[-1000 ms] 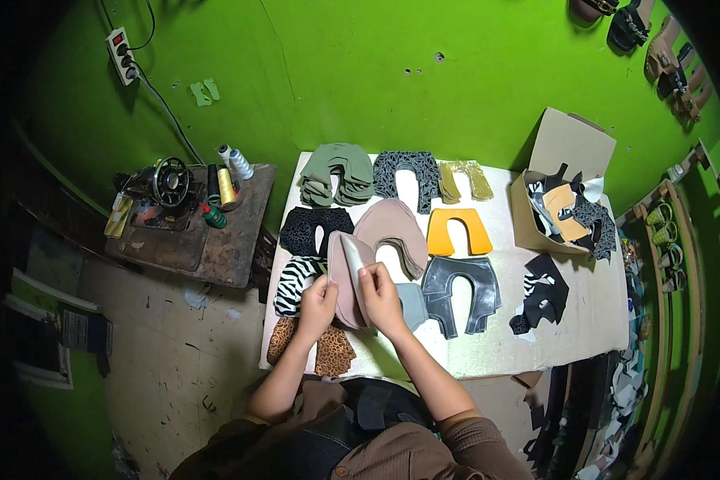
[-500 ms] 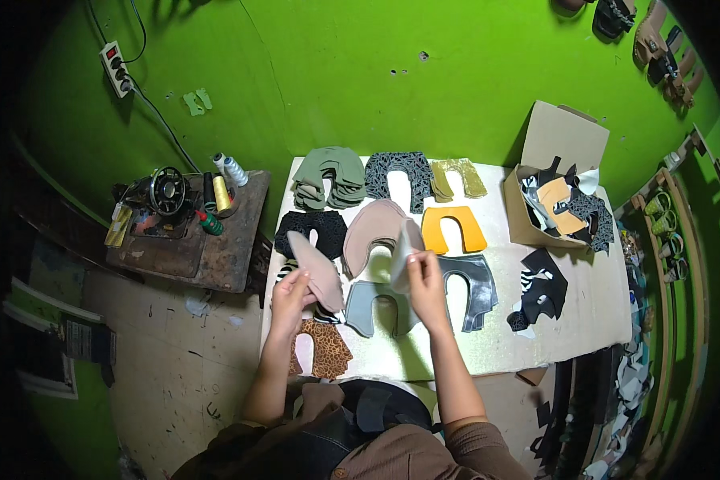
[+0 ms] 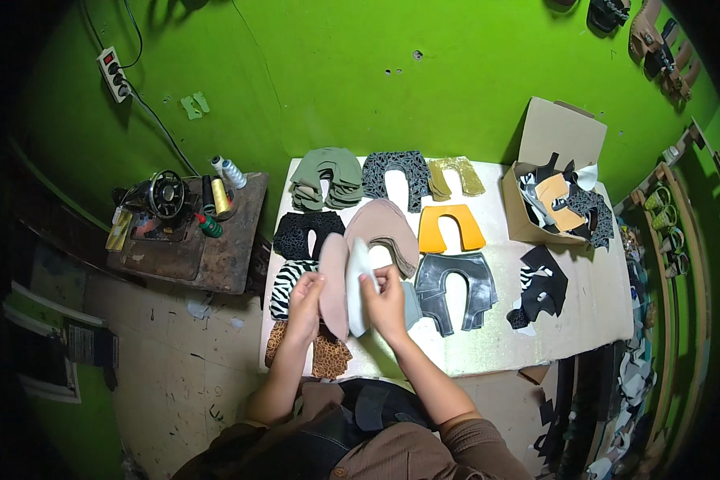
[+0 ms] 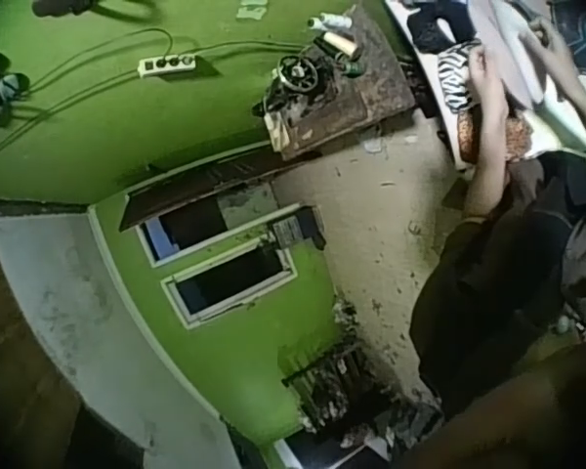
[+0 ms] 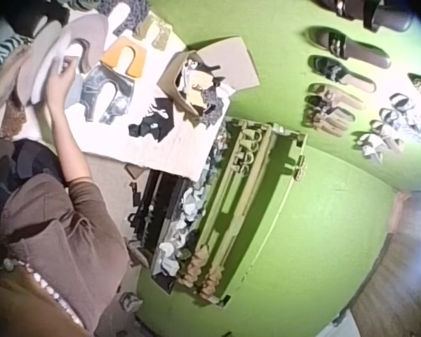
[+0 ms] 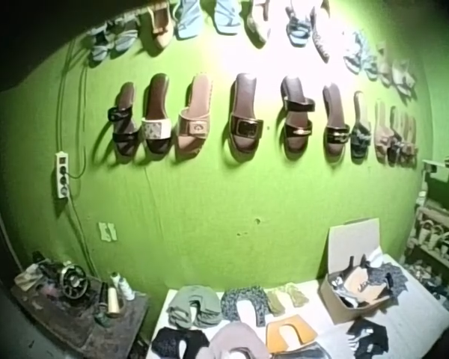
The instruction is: Sorting and arranging various patterned and colored shoe upper components on a table.
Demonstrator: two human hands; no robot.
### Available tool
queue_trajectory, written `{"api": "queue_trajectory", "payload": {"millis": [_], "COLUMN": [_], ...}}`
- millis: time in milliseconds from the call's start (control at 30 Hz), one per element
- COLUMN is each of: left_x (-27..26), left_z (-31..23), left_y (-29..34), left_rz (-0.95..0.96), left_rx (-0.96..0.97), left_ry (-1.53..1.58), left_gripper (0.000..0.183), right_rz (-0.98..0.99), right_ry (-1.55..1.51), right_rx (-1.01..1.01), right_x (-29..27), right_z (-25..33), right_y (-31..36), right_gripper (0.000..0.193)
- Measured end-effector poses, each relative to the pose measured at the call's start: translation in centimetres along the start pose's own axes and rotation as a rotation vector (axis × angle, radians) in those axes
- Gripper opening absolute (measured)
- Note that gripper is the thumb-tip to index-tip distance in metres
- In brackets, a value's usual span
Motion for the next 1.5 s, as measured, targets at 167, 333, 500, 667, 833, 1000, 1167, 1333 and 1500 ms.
{"api": "queue_trajectory", "payload": {"millis": [167,333,500,667,833,1000,1167,1333,1500], "left_x": [-1.6,-2.2,1.5,4.0,3.3,4.1,3.8,1.8,0.5], "left_z": [-2.5,-2.8,-2.1,-0.8,-1.3,-1.8,-1.9,0.7,3.8], "left_y": [-0.1,-0.4,-0.8,-0.2,0.3,0.6,0.0,-1.8,-4.5], "left_rz": [-0.146,-0.158,0.079,0.218,0.173,0.287,0.390,0.276,0.296], "left_rx": [0.114,0.186,0.258,0.169,0.122,0.094,-0.083,-0.221,-0.346], "left_ry": [0.195,-0.024,-0.487,-0.399,-0.235,-0.157,0.078,0.024,-0.012], "left_gripper": [0.010,0.012,0.013,0.013,0.012,0.024,0.025,0.029,0.043], "right_rz": [-0.126,-0.110,-0.097,0.152,0.352,0.300,0.170,0.549,0.290], "right_ry": [-0.153,-0.044,0.188,0.293,0.277,0.789,0.556,-0.142,-0.299], "right_rx": [-0.081,-0.120,-0.239,-0.182,-0.211,-0.432,-0.302,0.334,0.399], "right_x": [-5.5,-6.7,-3.7,1.1,1.0,0.4,-4.2,-5.7,-6.4], "right_z": [0.1,2.8,3.3,3.6,2.8,5.1,4.0,-3.8,-6.4], "right_y": [-1.6,-1.6,-0.5,1.7,1.7,1.5,-0.9,-1.2,-3.5], "right_gripper": [0.016,0.016,0.016,0.014,0.023,0.036,0.059,0.042,0.030]}}
Point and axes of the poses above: each hand's wrist, its own y-axis away from the middle knuckle, its own x-axis out of the palm, z = x × y, the point moved 5 cm from there along -y, towards the middle knuckle, and after that the axes turned 9 degrees about z, right-handed, at the moved point
